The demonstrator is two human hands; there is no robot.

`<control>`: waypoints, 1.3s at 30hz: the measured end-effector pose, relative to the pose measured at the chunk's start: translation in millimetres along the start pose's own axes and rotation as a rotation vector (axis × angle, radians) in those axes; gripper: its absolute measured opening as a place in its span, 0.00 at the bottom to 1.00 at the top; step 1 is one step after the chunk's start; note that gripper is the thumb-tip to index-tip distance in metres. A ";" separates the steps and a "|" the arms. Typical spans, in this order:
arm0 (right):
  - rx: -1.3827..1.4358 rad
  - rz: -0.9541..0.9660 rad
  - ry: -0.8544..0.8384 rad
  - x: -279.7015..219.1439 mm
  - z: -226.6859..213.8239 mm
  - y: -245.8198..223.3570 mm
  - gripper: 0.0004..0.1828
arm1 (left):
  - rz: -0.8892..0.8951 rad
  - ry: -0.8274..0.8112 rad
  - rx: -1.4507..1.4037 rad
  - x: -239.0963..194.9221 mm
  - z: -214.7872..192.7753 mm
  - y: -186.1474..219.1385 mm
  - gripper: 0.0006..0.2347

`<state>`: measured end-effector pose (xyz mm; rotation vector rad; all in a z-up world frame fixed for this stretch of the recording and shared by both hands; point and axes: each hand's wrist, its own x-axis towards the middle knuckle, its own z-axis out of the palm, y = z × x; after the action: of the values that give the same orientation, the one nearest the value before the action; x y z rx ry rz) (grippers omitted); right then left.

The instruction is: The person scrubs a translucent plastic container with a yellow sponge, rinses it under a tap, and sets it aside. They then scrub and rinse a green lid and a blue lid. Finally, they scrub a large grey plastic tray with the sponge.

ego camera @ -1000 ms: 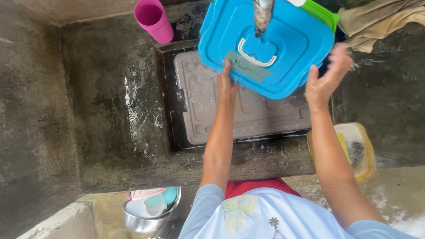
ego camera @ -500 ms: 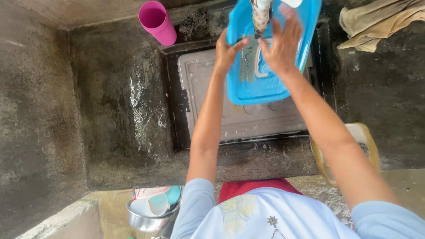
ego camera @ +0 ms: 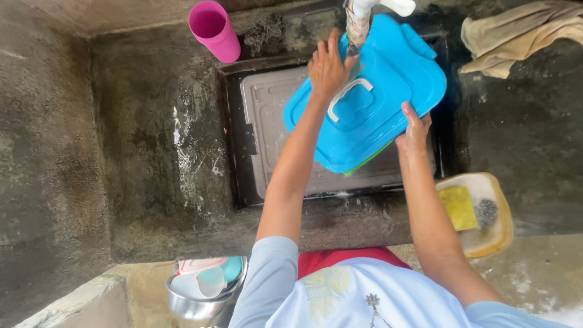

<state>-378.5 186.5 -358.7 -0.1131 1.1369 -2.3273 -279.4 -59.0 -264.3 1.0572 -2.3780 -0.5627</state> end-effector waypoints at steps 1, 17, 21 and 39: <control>0.034 -0.029 0.083 -5.8 1.5 2.9 0.37 | 0.010 0.114 0.042 -10.4 0.6 -3.6 0.39; -1.547 -0.716 -0.198 -11.3 70.0 29.9 0.43 | -0.637 0.040 -1.310 -172.3 -80.4 -153.0 0.27; -1.733 -0.686 -0.814 47.3 164.1 67.7 0.39 | -0.746 0.100 -1.308 -189.4 -74.3 -165.9 0.25; -0.459 0.268 -0.521 122.0 36.4 -128.4 0.20 | -0.511 -0.059 -1.423 -121.1 -7.2 -167.2 0.29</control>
<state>-526.8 163.0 -257.9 -0.6501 1.2862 -1.6325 -108.2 -70.8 -379.3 0.8356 -1.0755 -2.0066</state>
